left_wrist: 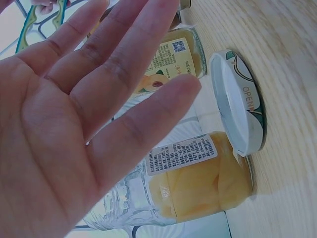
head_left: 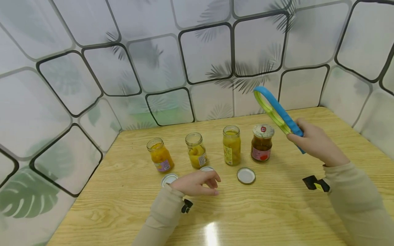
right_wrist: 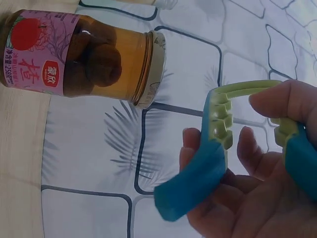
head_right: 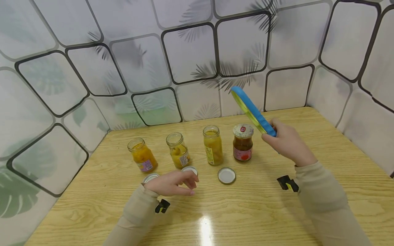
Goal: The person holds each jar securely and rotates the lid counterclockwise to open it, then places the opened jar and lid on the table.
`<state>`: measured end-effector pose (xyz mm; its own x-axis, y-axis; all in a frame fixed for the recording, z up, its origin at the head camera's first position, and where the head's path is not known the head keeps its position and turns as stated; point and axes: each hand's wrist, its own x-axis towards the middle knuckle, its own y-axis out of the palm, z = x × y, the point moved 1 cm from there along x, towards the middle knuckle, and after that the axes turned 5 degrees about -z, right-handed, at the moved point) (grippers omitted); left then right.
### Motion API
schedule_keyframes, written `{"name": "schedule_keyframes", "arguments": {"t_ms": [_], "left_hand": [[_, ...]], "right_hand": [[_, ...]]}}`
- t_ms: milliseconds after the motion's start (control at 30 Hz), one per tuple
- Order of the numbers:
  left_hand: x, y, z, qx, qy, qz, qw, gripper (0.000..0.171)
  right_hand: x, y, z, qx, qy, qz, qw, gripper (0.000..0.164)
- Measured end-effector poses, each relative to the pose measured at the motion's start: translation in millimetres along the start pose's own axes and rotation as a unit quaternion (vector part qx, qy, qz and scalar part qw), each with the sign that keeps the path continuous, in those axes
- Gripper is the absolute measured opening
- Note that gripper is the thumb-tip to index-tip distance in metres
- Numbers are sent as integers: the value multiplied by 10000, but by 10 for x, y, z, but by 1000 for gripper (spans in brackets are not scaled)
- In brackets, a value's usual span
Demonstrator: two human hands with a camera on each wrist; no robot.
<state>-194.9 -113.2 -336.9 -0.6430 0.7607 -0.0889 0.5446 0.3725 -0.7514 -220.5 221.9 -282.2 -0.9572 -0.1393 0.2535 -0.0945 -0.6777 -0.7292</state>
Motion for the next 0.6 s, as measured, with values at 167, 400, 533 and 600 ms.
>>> {"name": "schedule_keyframes", "arguments": {"t_ms": [167, 400, 533, 600], "left_hand": [[20, 14, 17, -50, -124, -14, 9999, 32], [22, 17, 7, -111, -195, 0, 9997, 32], [28, 22, 21, -77, -197, -5, 9998, 32], [31, 25, 29, -71, -204, -3, 9998, 32]], "right_hand": [[20, -11, -23, 133, 326, -218, 9991, 45], [41, -10, -54, 297, 587, -541, 9964, 61], [50, -11, -66, 233, 620, -568, 9962, 64], [63, -7, -71, 183, 593, -562, 9965, 64]]}}
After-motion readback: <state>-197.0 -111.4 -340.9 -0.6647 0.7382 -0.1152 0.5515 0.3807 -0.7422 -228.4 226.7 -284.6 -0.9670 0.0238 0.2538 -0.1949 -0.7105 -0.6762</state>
